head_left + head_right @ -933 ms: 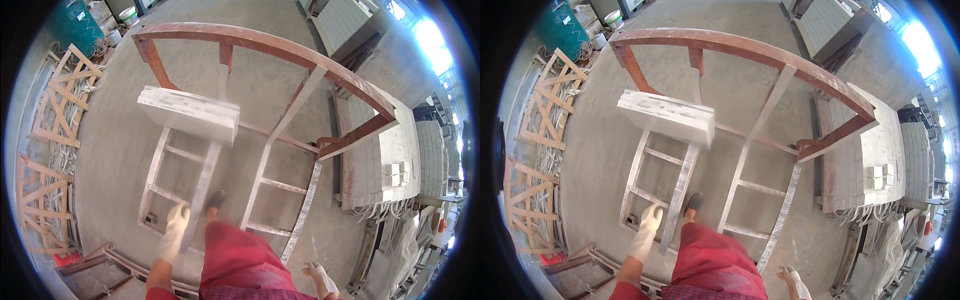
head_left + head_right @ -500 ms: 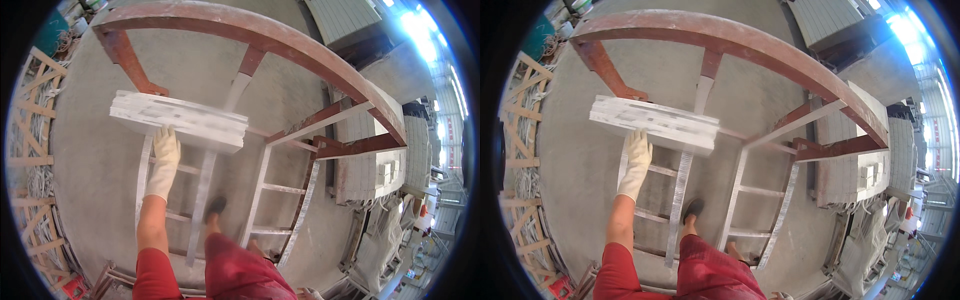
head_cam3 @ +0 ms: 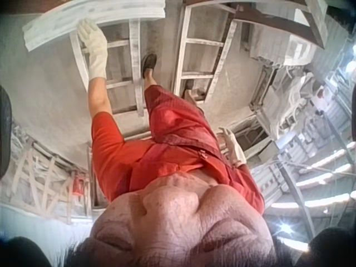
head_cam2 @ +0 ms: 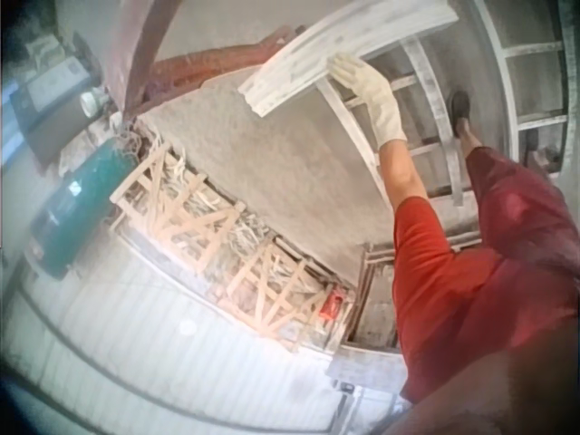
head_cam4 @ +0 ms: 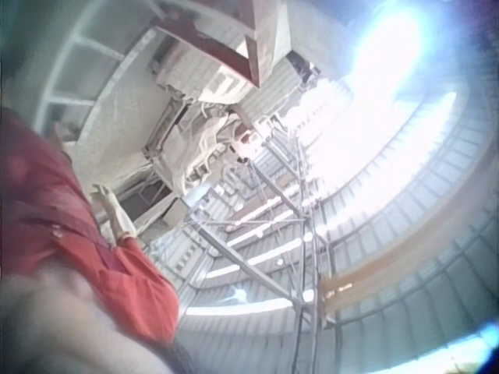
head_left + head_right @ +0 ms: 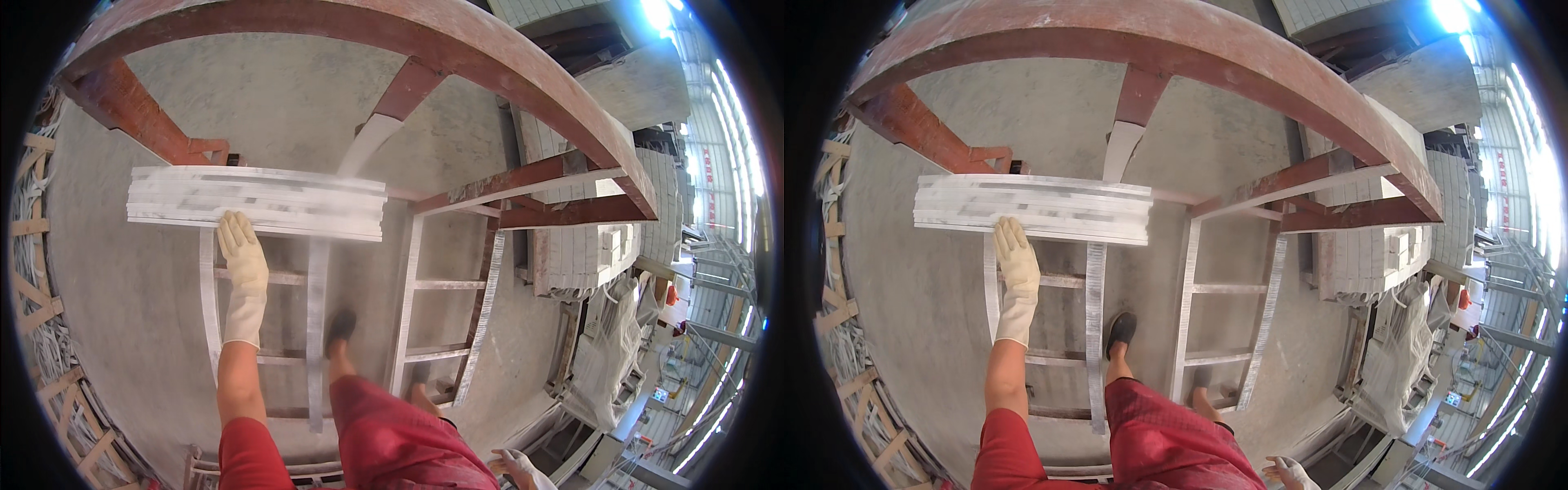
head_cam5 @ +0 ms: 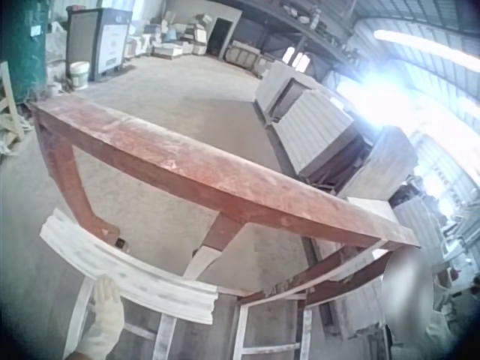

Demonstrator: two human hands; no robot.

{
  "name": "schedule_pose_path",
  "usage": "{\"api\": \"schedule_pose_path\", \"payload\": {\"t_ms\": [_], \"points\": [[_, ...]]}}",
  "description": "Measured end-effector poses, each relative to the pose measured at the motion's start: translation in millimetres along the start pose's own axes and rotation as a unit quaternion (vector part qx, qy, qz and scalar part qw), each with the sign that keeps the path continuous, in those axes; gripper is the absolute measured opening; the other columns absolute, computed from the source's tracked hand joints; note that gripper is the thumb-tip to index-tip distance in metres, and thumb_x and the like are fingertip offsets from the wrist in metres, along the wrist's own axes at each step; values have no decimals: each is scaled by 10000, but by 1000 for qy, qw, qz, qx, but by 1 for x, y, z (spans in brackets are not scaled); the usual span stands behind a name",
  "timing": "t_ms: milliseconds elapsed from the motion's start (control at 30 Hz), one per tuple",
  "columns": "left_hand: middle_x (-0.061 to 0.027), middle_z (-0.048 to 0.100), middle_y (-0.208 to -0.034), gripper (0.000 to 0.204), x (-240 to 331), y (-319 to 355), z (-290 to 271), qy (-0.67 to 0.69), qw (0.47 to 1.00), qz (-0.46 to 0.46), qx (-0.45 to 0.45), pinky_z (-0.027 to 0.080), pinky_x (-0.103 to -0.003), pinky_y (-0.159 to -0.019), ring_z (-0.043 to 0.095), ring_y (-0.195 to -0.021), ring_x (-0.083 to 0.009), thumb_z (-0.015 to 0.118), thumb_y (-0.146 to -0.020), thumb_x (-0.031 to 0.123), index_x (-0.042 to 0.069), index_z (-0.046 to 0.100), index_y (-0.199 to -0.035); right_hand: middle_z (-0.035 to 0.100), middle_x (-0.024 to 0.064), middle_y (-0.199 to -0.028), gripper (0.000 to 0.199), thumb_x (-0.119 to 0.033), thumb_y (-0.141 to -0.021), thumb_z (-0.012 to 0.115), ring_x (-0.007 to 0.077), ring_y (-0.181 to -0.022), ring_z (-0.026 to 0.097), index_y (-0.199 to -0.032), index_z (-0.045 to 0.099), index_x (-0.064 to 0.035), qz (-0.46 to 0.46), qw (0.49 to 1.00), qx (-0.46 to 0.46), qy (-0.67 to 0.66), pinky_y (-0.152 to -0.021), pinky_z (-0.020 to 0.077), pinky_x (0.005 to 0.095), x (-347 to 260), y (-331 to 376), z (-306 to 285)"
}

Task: The person repeatedly picks up large white rectangular tiles from a wooden rack and places them onto a moving conveyor belt. The person walks back and forth between the rack and the conveyor, handling one tile at a time with gloved hands.

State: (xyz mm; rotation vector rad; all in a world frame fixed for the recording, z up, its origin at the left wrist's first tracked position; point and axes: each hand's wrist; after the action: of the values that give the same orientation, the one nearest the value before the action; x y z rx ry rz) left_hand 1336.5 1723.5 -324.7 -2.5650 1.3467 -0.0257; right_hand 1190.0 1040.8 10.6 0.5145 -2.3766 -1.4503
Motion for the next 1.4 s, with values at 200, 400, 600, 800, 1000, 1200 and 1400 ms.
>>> {"api": "schedule_pose_path", "payload": {"t_ms": [200, 400, 600, 800, 1000, 1200, 1400], "points": [[-232, 513, -1339, 450, -6, 13, -13, -25, 999, 30, 38, 413, -477, -1093, 516, -1226, -379, 536, -883, 27, -73, 456, -1315, 722, 163, -1023, 410, -280, -1056, 385, 216, -885, 714, -1309, 577, -21, 24, 999, -8, 35, -827, 576, 318, -14, 7, 15], [-172, 719, -1034, 234, -39, -23, -38, -39, 910, 125, -394, 515, -436, -963, 690, -1021, -314, 619, -830, 35, 52, 743, -1027, 724, 160, -1026, 411, -314, -1048, 420, 221, -877, 710, -1291, 606, -40, 49, 998, -18, 44, -816, 581, 327, -18, 0, 20], [-159, 714, -1096, 223, -47, -50, -8, -122, 836, 162, -509, 571, -420, -863, 693, -1045, -319, 666, -801, 32, 72, 762, -998, 728, 151, -996, 402, -323, -1041, 428, 215, -874, 705, -1283, 622, -67, 25, 1000, -9, 13, -809, 572, 322, -2, -20, 15], [-165, 719, -1056, 227, -64, -53, 15, -161, 801, 307, -488, 562, -432, -872, 697, -1017, -315, 635, -809, 56, 93, 758, -997, 730, 157, -985, 398, -286, -1027, 416, 204, -872, 705, -1270, 626, -51, 33, 999, 11, -22, -804, 572, 309, 33, -44, 11], [-213, 702, -1055, 242, -33, -1, -33, -147, 771, 320, -530, 527, -464, -916, 673, -1038, -369, 538, -890, 101, 65, 710, -1056, 730, 158, -1029, 432, -317, -1016, 393, 229, -921, 717, -1291, 610, -65, 83, 997, -4, -4, -838, 575, 336, 91, -47, 17], [-238, 686, -1088, 296, 55, 22, -134, -103, 710, 359, -597, 505, -460, -951, 649, -1076, -386, 574, -855, 178, 20, 673, -1084, 718, 177, -1089, 453, -336, -1002, 409, 245, -955, 709, -1315, 601, -72, 59, 994, -24, -92, -883, 553, 341, 124, -71, 43], [-239, 694, -1051, 393, 122, 84, -235, -88, 691, 372, -614, 523, -442, -932, 659, -1044, -379, 734, -775, 304, 34, 682, -1056, 712, 162, -1083, 413, -347, -1011, 457, 214, -957, 696, -1248, 650, -70, 36, 986, 30, -159, -889, 550, 337, 160, -70, 83]]}}
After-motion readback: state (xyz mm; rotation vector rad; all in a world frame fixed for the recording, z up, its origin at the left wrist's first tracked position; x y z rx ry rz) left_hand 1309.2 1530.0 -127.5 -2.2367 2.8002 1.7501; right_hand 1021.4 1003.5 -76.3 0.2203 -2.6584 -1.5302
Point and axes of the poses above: each hand's wrist, its own y-axis away from the middle knuckle, its own z-axis out of the palm, x = y × z
